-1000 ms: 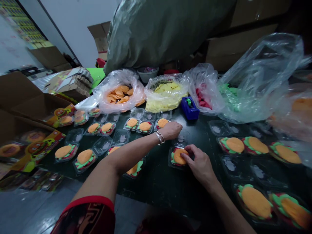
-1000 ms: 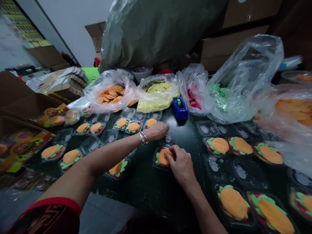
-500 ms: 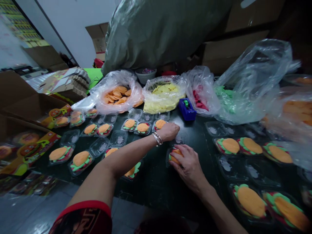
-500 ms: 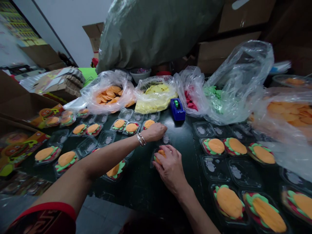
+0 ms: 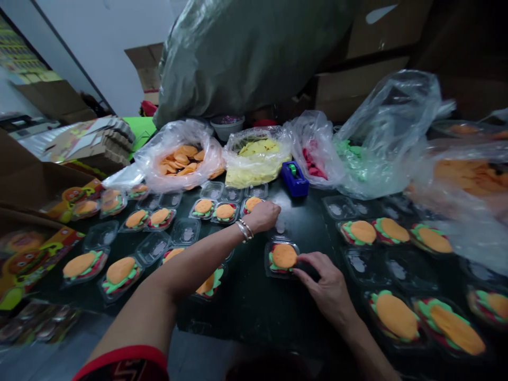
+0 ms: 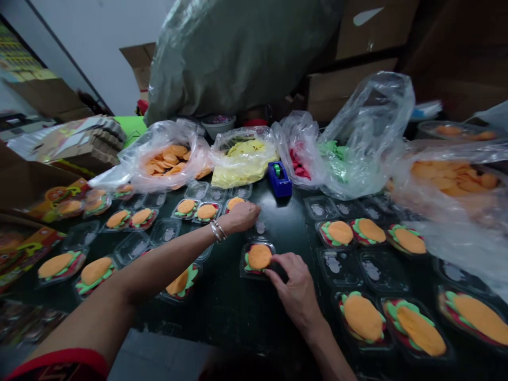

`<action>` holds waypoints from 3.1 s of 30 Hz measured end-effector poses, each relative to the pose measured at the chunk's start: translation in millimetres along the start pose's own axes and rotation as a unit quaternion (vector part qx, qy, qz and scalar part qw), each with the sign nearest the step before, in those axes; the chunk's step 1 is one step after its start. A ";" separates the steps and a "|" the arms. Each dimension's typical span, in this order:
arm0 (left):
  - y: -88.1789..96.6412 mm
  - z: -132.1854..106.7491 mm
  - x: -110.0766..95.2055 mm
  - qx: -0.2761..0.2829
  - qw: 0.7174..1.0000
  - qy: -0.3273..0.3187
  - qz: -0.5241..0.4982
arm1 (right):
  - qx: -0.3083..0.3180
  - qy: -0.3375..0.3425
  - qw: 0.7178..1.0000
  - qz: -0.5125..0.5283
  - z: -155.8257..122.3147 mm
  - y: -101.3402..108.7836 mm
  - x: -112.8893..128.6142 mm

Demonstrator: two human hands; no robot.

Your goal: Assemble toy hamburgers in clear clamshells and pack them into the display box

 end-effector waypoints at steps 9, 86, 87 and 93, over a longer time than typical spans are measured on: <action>17.0 -12.4 -2.8 -0.053 0.999 0.010 0.004 | 0.003 -0.001 1.000 0.023 -1.8 -17.3 10.1; -30.9 -76.2 -38.6 -0.067 0.765 0.201 -0.608 | -0.046 0.063 0.994 -0.082 -20.4 -20.4 10.9; -31.0 -77.0 -40.2 -0.080 0.757 0.208 -0.614 | -0.049 0.066 0.994 -0.077 -20.9 -19.7 11.7; -34.2 -77.6 -46.7 -0.169 0.717 0.240 -0.633 | -0.053 0.068 0.995 -0.046 -22.6 -22.5 6.5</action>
Point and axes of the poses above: each hand's wrist, its own z-axis towards the middle knuckle, its own y-axis out of the back of the hand, x = y × z, the point moved 7 cm from there along z, towards the middle knuckle, and after that the axes turned 11 degrees about -y, right-handed, at the moved point
